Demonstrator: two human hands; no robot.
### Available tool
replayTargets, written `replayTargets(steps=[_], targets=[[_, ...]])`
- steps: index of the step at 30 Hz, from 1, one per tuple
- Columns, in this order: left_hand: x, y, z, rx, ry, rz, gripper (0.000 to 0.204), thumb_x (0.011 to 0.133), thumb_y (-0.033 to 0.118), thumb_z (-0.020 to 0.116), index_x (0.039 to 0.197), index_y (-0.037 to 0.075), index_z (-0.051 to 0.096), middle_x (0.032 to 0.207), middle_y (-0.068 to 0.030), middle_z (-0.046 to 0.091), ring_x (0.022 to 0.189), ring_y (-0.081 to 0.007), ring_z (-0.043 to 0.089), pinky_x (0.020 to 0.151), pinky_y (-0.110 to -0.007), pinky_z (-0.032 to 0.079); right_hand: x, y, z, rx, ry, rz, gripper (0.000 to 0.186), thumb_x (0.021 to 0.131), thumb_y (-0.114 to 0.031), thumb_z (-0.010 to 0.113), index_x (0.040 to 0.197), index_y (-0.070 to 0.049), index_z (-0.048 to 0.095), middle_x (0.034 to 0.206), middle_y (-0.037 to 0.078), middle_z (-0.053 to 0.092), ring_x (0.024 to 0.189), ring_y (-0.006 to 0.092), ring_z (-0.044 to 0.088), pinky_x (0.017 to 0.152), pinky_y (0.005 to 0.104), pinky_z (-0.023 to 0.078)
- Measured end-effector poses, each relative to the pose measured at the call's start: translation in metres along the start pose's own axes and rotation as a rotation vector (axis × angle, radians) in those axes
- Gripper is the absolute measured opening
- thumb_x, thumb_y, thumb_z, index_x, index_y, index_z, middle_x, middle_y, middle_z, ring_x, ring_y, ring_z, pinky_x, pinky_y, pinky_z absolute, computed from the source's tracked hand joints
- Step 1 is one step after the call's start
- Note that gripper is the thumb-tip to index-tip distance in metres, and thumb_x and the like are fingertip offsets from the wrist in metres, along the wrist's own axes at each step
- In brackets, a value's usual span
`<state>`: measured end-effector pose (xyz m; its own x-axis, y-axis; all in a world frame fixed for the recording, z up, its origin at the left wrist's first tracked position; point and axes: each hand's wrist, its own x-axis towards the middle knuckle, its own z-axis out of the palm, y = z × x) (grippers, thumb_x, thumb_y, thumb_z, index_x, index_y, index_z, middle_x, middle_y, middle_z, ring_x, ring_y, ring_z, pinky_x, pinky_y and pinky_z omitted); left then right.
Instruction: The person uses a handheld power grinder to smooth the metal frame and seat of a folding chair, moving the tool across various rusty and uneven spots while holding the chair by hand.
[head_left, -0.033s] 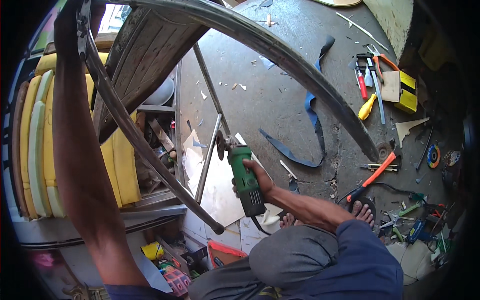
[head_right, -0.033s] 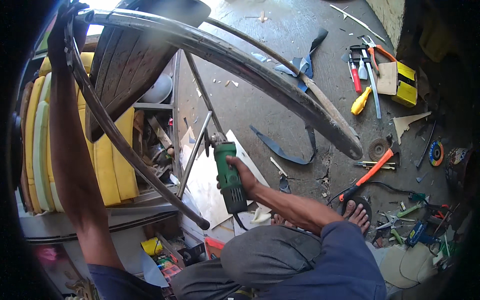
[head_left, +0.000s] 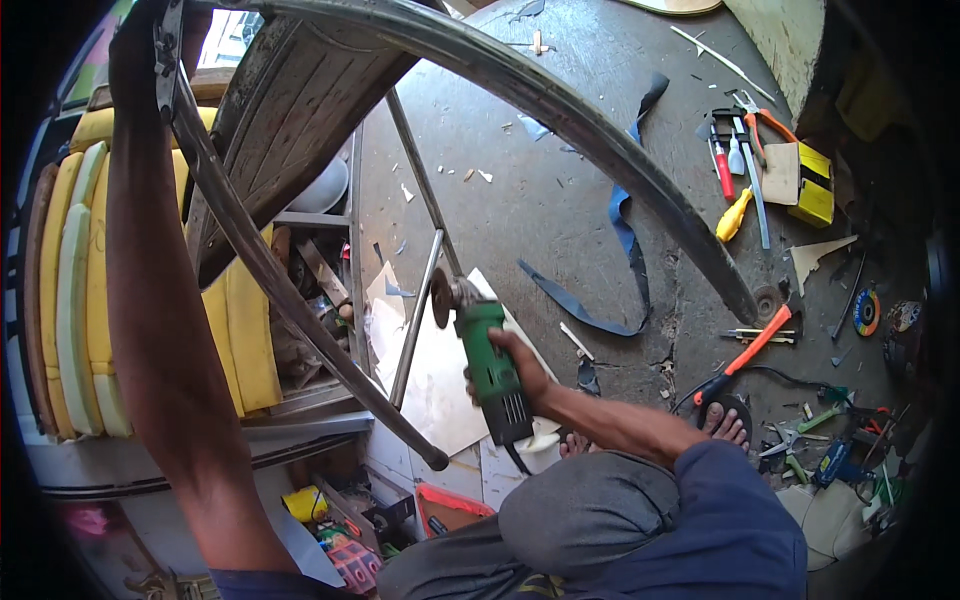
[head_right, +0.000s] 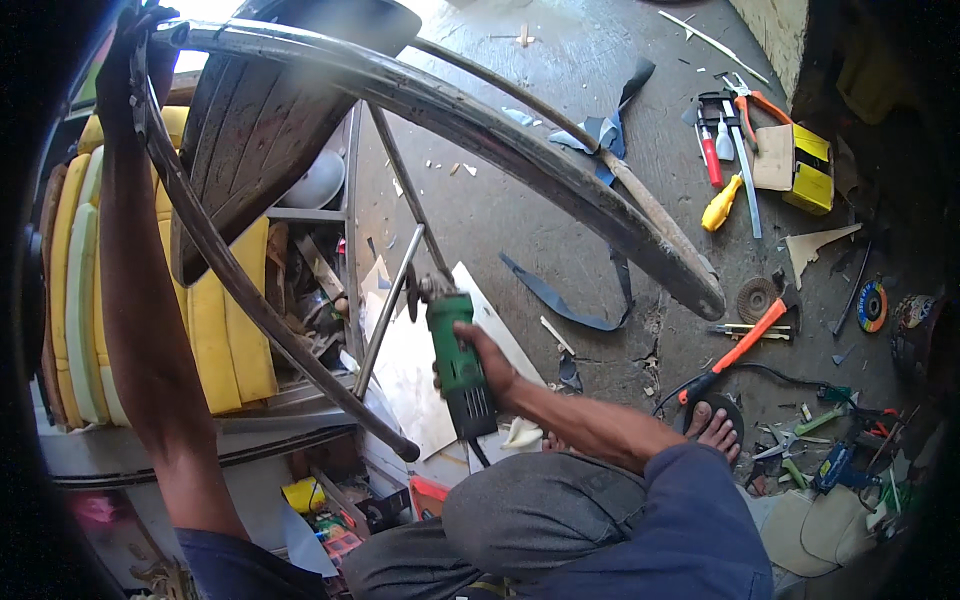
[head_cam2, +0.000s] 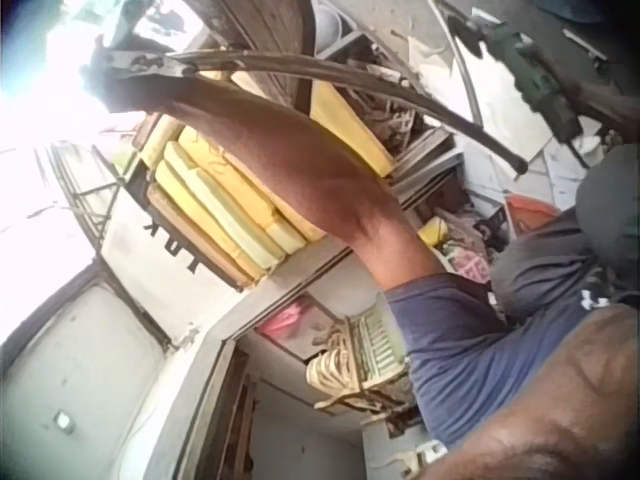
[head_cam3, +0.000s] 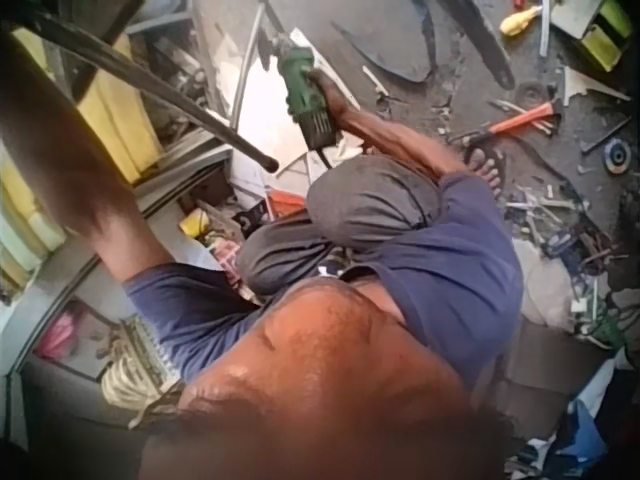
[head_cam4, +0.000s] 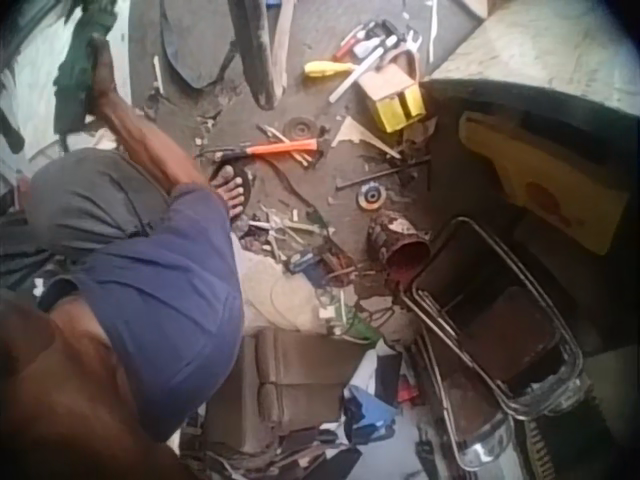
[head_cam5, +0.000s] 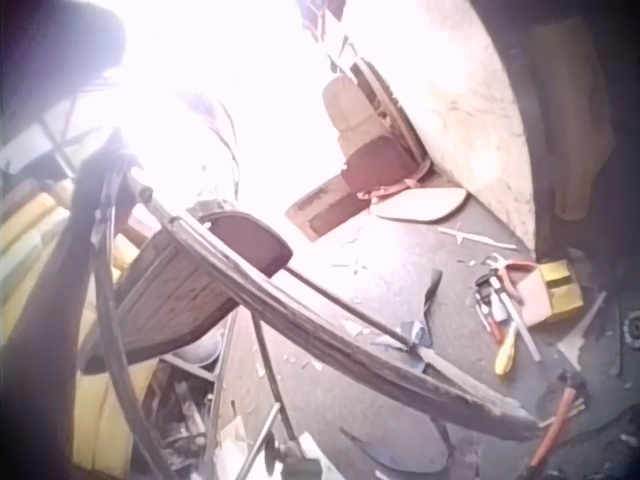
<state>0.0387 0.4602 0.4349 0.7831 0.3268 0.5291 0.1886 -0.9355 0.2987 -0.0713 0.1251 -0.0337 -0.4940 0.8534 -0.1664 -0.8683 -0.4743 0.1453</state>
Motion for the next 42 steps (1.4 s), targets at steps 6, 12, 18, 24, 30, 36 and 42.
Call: replayTargets(steps=[6,12,18,24,30,36,42], targets=[[0.001,-0.008,0.007,0.056,0.068,-0.074,0.035,0.094,0.030,0.069,0.120,0.007,0.071,0.105,-0.0120,0.072,0.076,-0.0186,0.069,0.060,-0.028,0.060,-0.030,0.026,0.019,0.142,-0.082,0.034,0.057,0.093,-0.059,0.060,0.112,-0.006,0.061,0.090,0.015,0.070,0.075,0.0281,0.073,0.068,0.0444,0.062],[0.010,-0.009,0.016,0.008,0.032,0.025,0.034,0.094,0.028,0.069,0.120,0.007,0.071,0.105,-0.0117,0.071,0.077,-0.0185,0.069,0.061,-0.028,0.060,0.024,-0.005,0.014,0.342,-0.099,-0.036,0.058,0.094,-0.059,0.059,0.118,-0.006,0.058,0.094,0.014,0.066,0.078,0.0257,0.071,0.070,0.0445,0.060],[0.003,-0.003,0.011,0.018,0.036,0.025,0.032,0.093,0.026,0.069,0.119,0.006,0.071,0.105,-0.0114,0.071,0.077,-0.0184,0.069,0.063,-0.028,0.060,0.067,-0.027,-0.012,0.332,-0.128,-0.079,0.057,0.093,-0.057,0.061,0.115,-0.004,0.056,0.092,0.015,0.064,0.076,0.0265,0.070,0.069,0.0432,0.060],[0.002,-0.002,0.010,0.017,0.043,0.043,0.030,0.093,0.023,0.069,0.118,0.006,0.070,0.104,-0.0112,0.070,0.078,-0.0182,0.068,0.064,-0.029,0.060,0.107,-0.056,-0.036,0.272,-0.203,-0.082,0.054,0.094,-0.054,0.059,0.113,-0.005,0.056,0.088,0.014,0.066,0.073,0.0257,0.071,0.067,0.0418,0.060],[0.001,0.001,0.011,0.002,0.039,0.061,0.029,0.093,0.021,0.069,0.117,0.006,0.070,0.104,-0.0109,0.070,0.079,-0.0181,0.068,0.066,-0.029,0.060,0.115,-0.079,-0.040,0.021,-0.057,-0.158,0.058,0.091,-0.059,0.061,0.105,-0.002,0.060,0.080,0.014,0.069,0.061,0.0238,0.071,0.055,0.0360,0.061],[-0.009,0.001,0.006,0.012,0.053,0.044,0.027,0.092,0.019,0.069,0.116,0.006,0.070,0.103,-0.0107,0.069,0.080,-0.0179,0.067,0.067,-0.029,0.060,0.088,-0.118,-0.016,-0.512,0.156,-0.165,0.058,0.093,-0.053,0.062,0.116,0.000,0.060,0.085,0.012,0.069,0.063,0.0220,0.071,0.056,0.0342,0.061],[-0.009,0.005,0.004,-0.006,0.039,0.069,0.026,0.092,0.016,0.069,0.116,0.005,0.069,0.103,-0.0104,0.069,0.081,-0.0178,0.067,0.069,-0.029,0.060,0.096,-0.171,0.025,-1.226,0.318,-0.129,0.055,0.091,-0.055,0.066,0.110,-0.004,0.062,0.085,0.008,0.063,0.060,0.0195,0.065,0.056,0.0343,0.053]])
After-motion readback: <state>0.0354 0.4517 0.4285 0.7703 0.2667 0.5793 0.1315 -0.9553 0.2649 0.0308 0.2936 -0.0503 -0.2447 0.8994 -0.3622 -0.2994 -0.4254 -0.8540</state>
